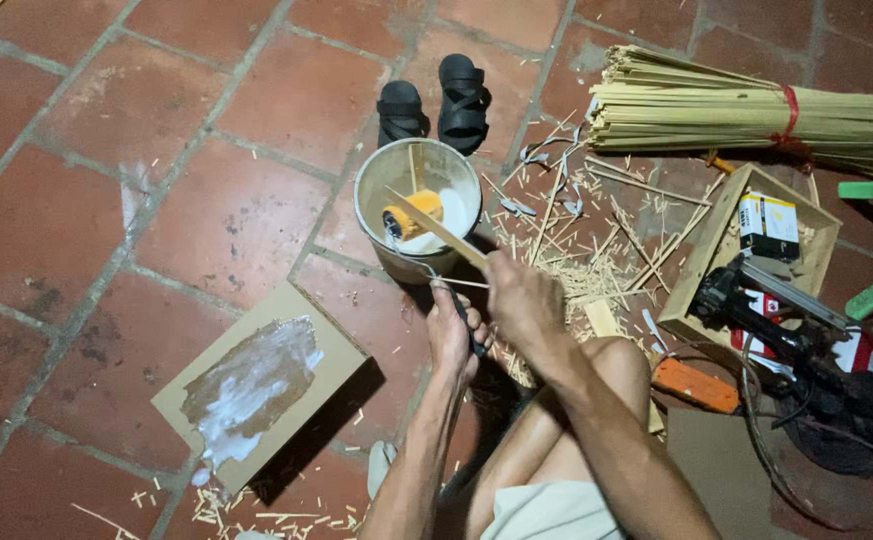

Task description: The person applies white glue to a cardboard sheet using a paint roller, then places a woven bamboo mat on the glued surface and presses it down. They continue to adjust and press the mat to ensure adhesion.

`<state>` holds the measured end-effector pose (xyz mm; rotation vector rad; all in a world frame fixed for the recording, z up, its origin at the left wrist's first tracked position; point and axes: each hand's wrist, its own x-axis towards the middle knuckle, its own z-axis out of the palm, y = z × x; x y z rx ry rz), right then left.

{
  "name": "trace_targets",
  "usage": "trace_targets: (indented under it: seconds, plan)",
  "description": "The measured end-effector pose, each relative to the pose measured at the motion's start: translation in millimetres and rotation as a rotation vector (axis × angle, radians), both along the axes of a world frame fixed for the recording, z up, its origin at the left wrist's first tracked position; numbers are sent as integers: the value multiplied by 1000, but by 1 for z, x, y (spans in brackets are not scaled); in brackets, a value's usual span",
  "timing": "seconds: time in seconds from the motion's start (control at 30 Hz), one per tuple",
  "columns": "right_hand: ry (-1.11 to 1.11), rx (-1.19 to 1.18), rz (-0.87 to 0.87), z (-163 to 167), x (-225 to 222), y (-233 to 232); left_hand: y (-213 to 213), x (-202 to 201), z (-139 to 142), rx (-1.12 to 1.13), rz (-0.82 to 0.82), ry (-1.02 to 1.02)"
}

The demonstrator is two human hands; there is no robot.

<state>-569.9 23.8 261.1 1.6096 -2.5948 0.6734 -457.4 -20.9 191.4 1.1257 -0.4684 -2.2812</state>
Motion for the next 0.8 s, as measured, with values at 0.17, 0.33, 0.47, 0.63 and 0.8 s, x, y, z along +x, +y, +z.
trace_targets:
  seconds: [0.17, 0.33, 0.47, 0.63, 0.8]
  plan:
    - [-43, 78, -76, -25, -8, -4, 0, 11, 4, 36, -21, 12]
    - [38, 128, -103, -11, -39, 3, 1, 16, -13, -33, -45, -49]
    - [-93, -108, 24, 6, -45, 7, -18, 23, -22, -539, -69, -262]
    - [-187, -17, 50, 15, -63, 11, -66, 69, -1, -895, -286, -818]
    - [-260, 71, -3, 5, -57, 35, -85, 103, 22, -969, -348, -1028]
